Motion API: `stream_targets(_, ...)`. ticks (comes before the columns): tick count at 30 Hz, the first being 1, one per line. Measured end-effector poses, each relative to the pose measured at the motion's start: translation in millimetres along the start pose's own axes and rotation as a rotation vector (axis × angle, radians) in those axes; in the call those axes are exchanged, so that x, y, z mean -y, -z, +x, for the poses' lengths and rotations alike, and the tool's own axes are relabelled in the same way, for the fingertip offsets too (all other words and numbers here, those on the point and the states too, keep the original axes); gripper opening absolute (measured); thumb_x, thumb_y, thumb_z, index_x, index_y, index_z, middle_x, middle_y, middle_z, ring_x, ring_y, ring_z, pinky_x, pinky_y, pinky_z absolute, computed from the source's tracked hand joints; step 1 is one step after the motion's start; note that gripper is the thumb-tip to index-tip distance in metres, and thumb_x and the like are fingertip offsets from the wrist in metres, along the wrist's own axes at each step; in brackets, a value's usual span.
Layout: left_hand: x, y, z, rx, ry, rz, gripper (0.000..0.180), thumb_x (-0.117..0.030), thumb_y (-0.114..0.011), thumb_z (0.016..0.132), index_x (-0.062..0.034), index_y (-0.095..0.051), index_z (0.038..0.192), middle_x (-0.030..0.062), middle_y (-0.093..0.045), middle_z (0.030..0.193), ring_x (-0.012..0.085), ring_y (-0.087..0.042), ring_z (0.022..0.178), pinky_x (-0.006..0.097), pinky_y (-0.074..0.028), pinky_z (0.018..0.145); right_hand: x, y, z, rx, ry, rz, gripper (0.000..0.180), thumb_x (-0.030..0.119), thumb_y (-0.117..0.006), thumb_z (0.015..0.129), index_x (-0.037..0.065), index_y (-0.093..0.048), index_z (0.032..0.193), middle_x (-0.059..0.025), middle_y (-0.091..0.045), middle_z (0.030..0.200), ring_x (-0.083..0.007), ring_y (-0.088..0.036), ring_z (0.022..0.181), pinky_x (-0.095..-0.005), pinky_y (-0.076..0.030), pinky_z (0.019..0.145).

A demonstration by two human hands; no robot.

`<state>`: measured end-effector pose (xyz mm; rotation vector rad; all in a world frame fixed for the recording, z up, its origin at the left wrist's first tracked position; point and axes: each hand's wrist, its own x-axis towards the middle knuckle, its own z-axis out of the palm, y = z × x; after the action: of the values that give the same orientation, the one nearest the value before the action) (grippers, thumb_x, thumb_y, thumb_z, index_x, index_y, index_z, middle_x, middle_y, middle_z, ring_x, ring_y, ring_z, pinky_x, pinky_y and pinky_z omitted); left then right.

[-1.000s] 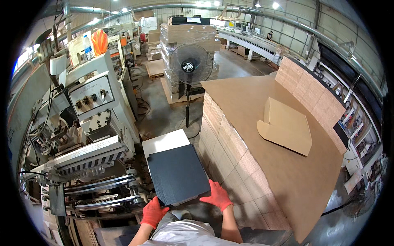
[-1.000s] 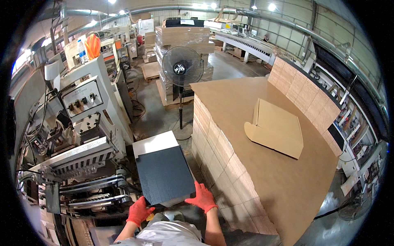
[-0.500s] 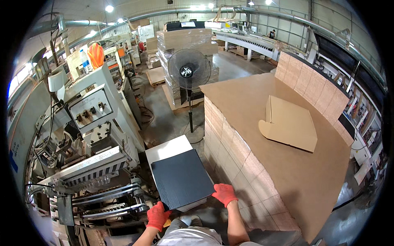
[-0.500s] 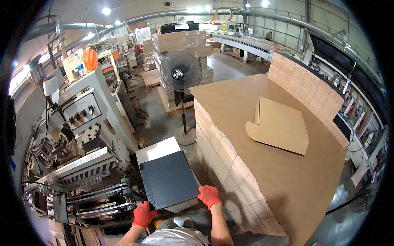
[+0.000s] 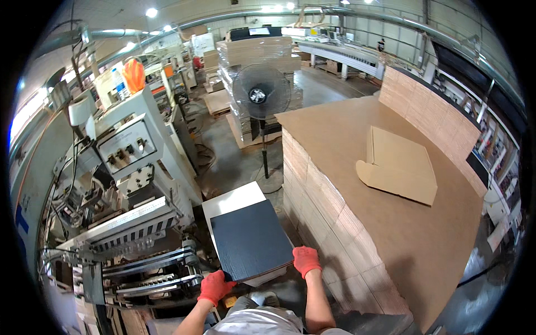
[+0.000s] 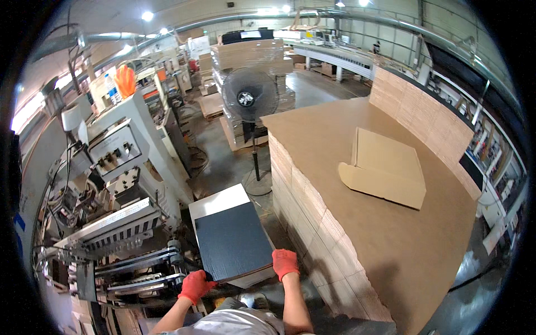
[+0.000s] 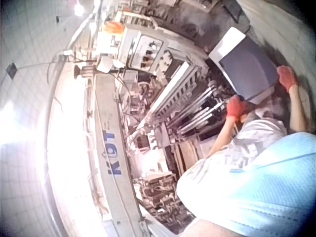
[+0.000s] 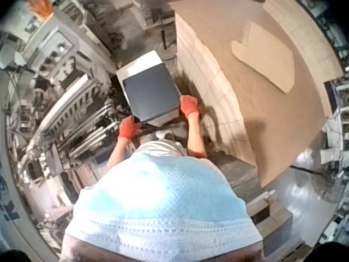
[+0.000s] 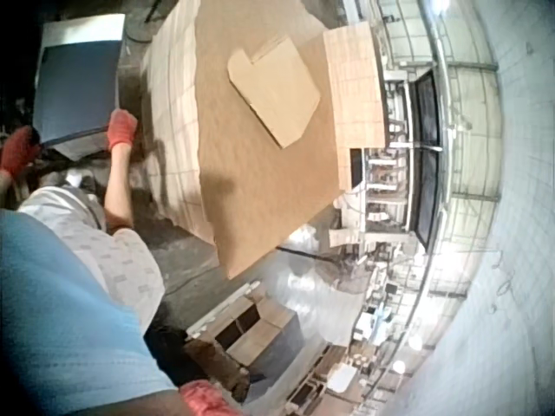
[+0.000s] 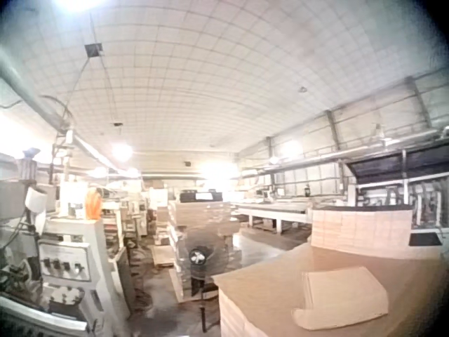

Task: The person picks up dark rectangular panels from a cardboard box and places them onto a machine conveyor. The person repeatedly moves panels from the box to the machine and stacks them on a nearby surface.

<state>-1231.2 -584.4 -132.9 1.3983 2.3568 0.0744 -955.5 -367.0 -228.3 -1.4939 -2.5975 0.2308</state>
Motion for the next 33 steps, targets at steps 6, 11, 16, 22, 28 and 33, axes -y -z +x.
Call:
stream_targets(6, 2.0, -16.9, 0.2, -0.142, -0.071, -0.09, 0.048, -0.05, -0.077, 0.084, -0.0038, -0.067, 0.097, 0.021, -0.073, 0.093, 0.0416, -0.07, 0.093, 0.052, -0.055, 0.078, -13.7, 3.4, 1.3, 0.029, 0.072, -0.04, 0.009, 0.018, -0.066, 0.078, 0.011, -0.072, 0.08, -0.0144, -0.074, 0.089, -0.0343, -0.072, 0.091, -0.0465, -0.057, 0.079)
stream_targets(11, -2.4, -5.2, -13.1, -0.154, -0.064, -0.126, 0.045, -0.047, -0.075, 0.088, -0.0038, -0.067, 0.098, 0.0212, -0.074, 0.094, 0.0405, -0.071, 0.093, 0.051, -0.056, 0.08, -15.8, 3.7, 3.1, 0.064, 0.098, -0.059, 0.012, 0.018, -0.066, 0.078, 0.01, -0.073, 0.083, -0.0143, -0.075, 0.092, -0.0342, -0.072, 0.093, -0.0453, -0.057, 0.08)
stream_targets(16, 6.8, -21.7, -14.2, -0.223, -0.107, -0.159, 0.04, -0.04, -0.078, 0.085, -0.0045, -0.063, 0.099, 0.0195, -0.073, 0.091, 0.0397, -0.071, 0.091, 0.051, -0.056, 0.078, -11.3, 5.8, 7.2, 0.101, 0.089, -0.133, 0.013, 0.019, -0.068, 0.076, 0.009, -0.074, 0.083, -0.0143, -0.075, 0.093, -0.0337, -0.072, 0.094, -0.0443, -0.057, 0.079)
stream_targets(22, 7.5, -31.3, -16.8, -0.259, -0.054, -0.251, 0.04, -0.037, -0.079, 0.083, -0.0043, -0.059, 0.094, 0.0203, -0.07, 0.091, 0.0428, -0.069, 0.09, 0.054, -0.054, 0.075, -4.8, 24.4, 9.4, 0.18, 0.097, -0.207, 0.01, 0.02, -0.073, 0.078, 0.013, -0.078, 0.083, -0.013, -0.077, 0.094, -0.0319, -0.075, 0.093, -0.0422, -0.059, 0.077)
stream_targets(28, 3.1, -28.7, -20.0, -0.296, -0.083, -0.196, 0.039, -0.034, -0.078, 0.083, -0.0024, -0.059, 0.096, 0.0209, -0.071, 0.089, 0.0421, -0.07, 0.089, 0.052, -0.055, 0.076, -12.4, 18.7, 4.9, 0.125, 0.132, -0.194, 0.016, 0.025, -0.076, 0.077, 0.01, -0.077, 0.083, -0.0127, -0.077, 0.093, -0.0318, -0.074, 0.093, -0.0429, -0.059, 0.077)
stream_targets(33, 0.5, -21.6, -20.1, -0.242, -0.069, -0.185, 0.041, -0.033, -0.078, 0.081, -0.0017, -0.057, 0.098, 0.0214, -0.071, 0.091, 0.0425, -0.07, 0.089, 0.051, -0.055, 0.077, -16.1, 9.2, 1.8, 0.11, 0.089, -0.165, 0.019, 0.026, -0.075, 0.076, 0.01, -0.076, 0.084, -0.0145, -0.076, 0.092, -0.0328, -0.073, 0.093, -0.0438, -0.058, 0.076)
